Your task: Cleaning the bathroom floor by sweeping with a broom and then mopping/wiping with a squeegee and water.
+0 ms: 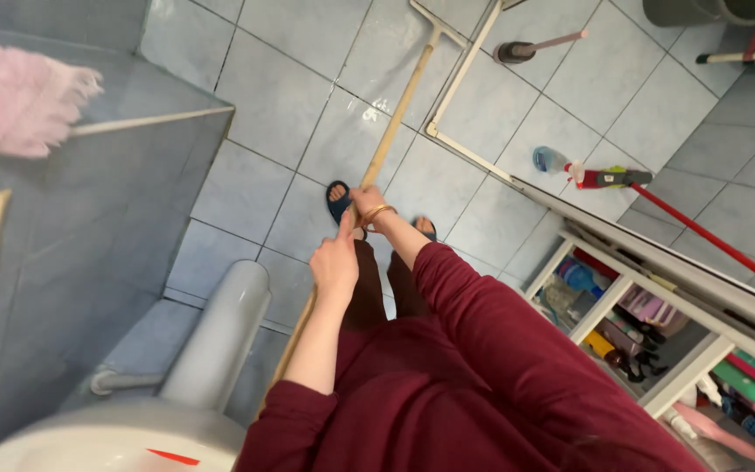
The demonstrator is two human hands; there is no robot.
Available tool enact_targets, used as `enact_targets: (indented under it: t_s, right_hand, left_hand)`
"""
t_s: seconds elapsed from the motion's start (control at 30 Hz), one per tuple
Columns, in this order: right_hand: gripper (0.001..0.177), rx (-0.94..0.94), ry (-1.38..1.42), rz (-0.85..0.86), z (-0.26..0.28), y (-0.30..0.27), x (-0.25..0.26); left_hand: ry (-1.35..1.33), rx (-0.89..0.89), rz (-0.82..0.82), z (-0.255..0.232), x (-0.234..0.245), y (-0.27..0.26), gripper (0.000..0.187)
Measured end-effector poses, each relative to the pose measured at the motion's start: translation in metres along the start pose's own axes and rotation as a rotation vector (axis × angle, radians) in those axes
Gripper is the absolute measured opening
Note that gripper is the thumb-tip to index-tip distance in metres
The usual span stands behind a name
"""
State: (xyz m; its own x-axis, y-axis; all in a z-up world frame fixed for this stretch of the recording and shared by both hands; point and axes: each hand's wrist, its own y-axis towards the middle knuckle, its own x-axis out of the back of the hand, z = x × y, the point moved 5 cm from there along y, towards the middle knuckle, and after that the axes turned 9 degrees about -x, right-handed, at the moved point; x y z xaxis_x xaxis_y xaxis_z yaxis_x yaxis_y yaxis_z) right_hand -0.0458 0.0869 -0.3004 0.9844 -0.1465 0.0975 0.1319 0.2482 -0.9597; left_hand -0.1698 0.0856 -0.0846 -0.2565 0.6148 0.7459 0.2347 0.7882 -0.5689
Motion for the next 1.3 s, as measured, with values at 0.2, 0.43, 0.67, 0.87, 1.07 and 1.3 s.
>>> enact_targets:
  t_s: [0.2,0.43,0.67,0.87,1.07,1.3]
  right_hand:
    - [0.041,0.115,0.075,0.056,-0.024,-0.064,-0.031]
    - [0.044,0.077,0.152,0.211,0.059,-0.078,0.003]
    - [0.033,0.020,0.124,0.172,0.121,-0.041,0.069]
    - [0.036,0.003,0.095,0.077,0.168,0.023,0.137]
    - [0.048,0.150,0.038,-0.136,0.264,-0.019,0.206]
    - [0.055,0.180,0.153,-0.115,0.294,0.066,0.230]
  left_hand:
    - [-0.175,0.178,0.248,0.044,0.026,-0.069,0.053]
    - [-0.164,0.254,0.205,-0.007,0.061,-0.025,0.050]
    - [-0.189,0.252,0.275,-0.058,0.043,0.057,0.050]
    - [-0.233,0.275,0.375,-0.106,0.020,0.150,0.055]
    - [-0.270,0.226,0.322,-0.147,0.042,0.191,0.052]
    - [-0.392,0.077,0.184,-0.216,0.099,0.261,0.048]
